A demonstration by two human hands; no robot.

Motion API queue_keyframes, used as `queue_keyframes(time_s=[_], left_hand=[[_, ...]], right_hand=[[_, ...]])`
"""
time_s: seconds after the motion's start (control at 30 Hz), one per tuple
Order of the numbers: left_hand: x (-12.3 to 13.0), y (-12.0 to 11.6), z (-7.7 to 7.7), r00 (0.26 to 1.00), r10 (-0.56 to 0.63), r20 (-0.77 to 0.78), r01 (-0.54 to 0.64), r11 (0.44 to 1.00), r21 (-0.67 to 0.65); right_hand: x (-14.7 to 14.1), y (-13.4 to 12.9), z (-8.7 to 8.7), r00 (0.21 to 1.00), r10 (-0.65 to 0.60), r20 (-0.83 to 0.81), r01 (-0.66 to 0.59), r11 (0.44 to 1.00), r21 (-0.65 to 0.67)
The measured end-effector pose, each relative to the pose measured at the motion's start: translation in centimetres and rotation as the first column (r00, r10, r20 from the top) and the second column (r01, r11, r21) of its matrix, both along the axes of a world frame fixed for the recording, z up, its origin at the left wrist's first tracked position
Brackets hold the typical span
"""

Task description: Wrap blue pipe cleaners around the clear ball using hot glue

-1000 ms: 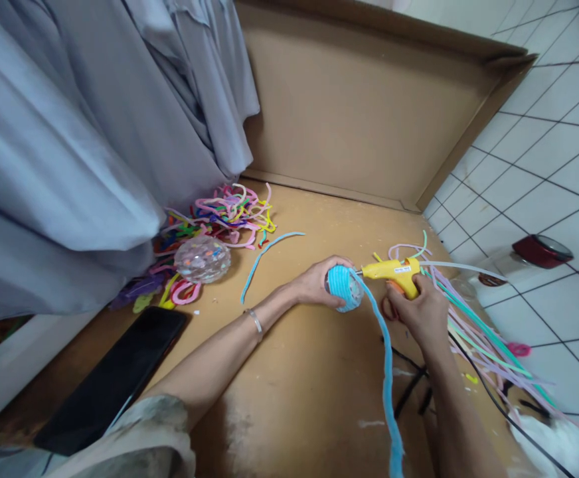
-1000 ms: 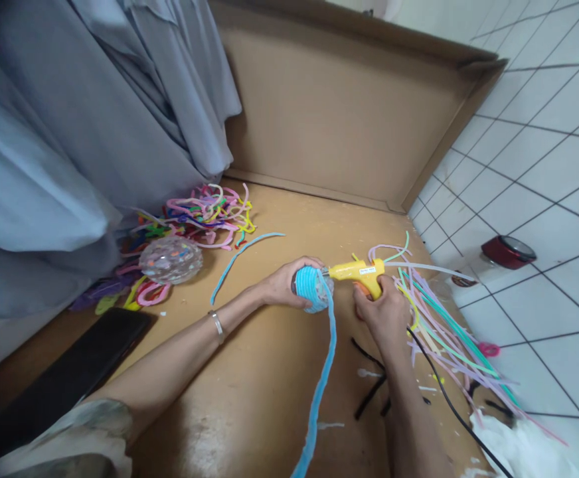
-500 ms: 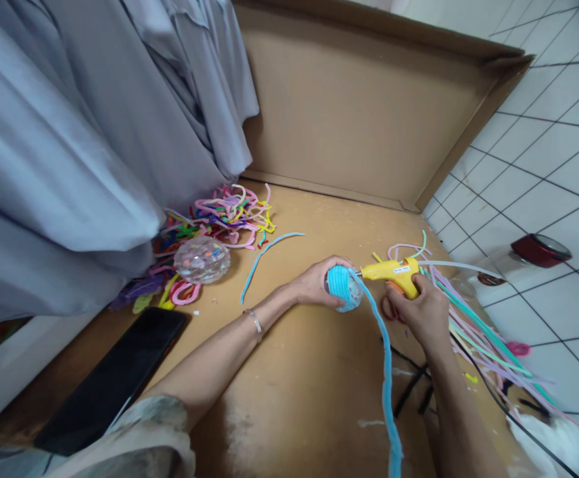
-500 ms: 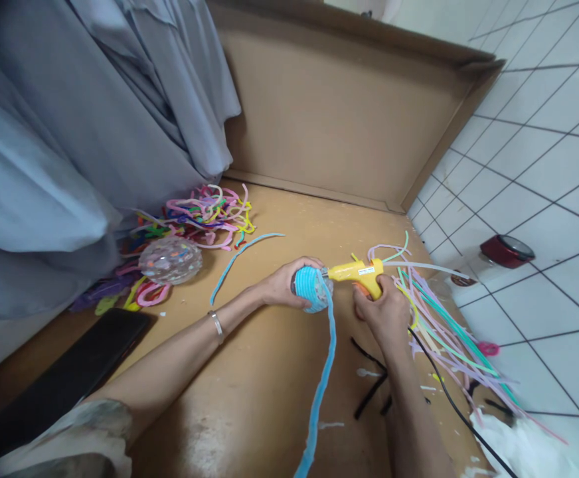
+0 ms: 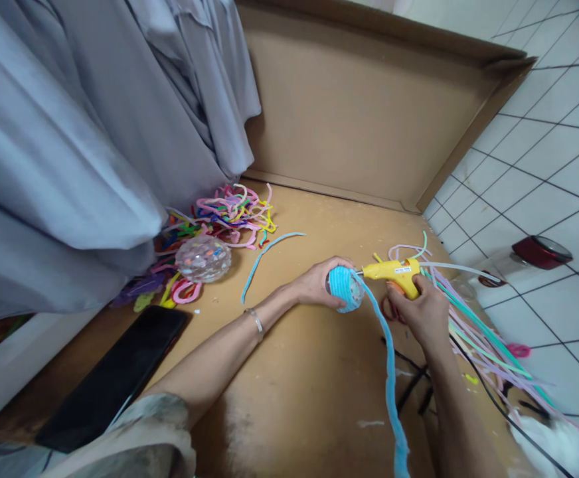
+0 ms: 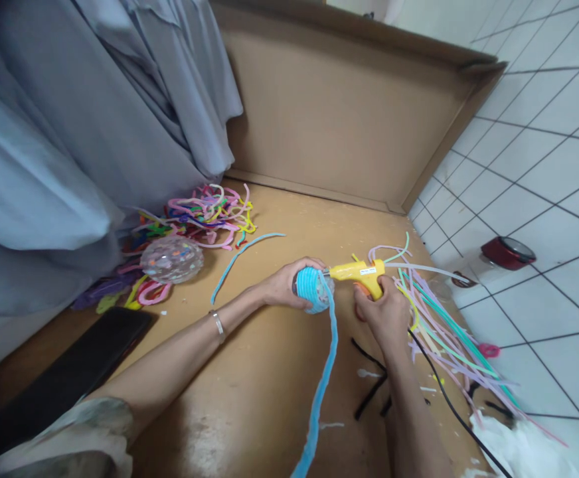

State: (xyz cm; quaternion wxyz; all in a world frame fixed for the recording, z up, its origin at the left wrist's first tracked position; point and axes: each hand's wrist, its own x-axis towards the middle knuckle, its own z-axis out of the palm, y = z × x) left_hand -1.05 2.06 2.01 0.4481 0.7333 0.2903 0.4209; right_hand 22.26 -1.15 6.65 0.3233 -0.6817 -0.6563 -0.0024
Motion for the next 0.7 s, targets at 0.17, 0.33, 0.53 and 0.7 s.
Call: queue_keyframes(time_s=[0.17, 0.33, 0.53, 0.7], left_hand=[[0.02, 0.03, -0.09, 1.0, 0.011, 0.008, -0.011, 1.0, 0.004], [0.01, 0.0, 0.0, 1.0, 0.005, 0.005, -0.005, 1.0, -0.004], [-0.01, -0.12, 0.23, 1.0, 0.016, -0.017, -0.016, 1.0, -0.005], [-0.04, -0.16, 0.3, 1.0, 0.007, -0.006, -0.007, 1.0, -0.012]], right_hand=[[0.15, -0.09, 0.38, 1.0, 0.016, 0.007, -0.016, 1.0, -0.02], [0.05, -0.15, 0.33, 1.0, 0.018, -0.001, -0.018, 1.0, -0.002], [0.0, -0.08, 0.05, 1.0, -0.014, -0.016, 0.014, 1.0, -0.001], [0.22, -0.13, 0.12, 1.0, -0.003, 0.012, 0.003, 1.0, -0.005]])
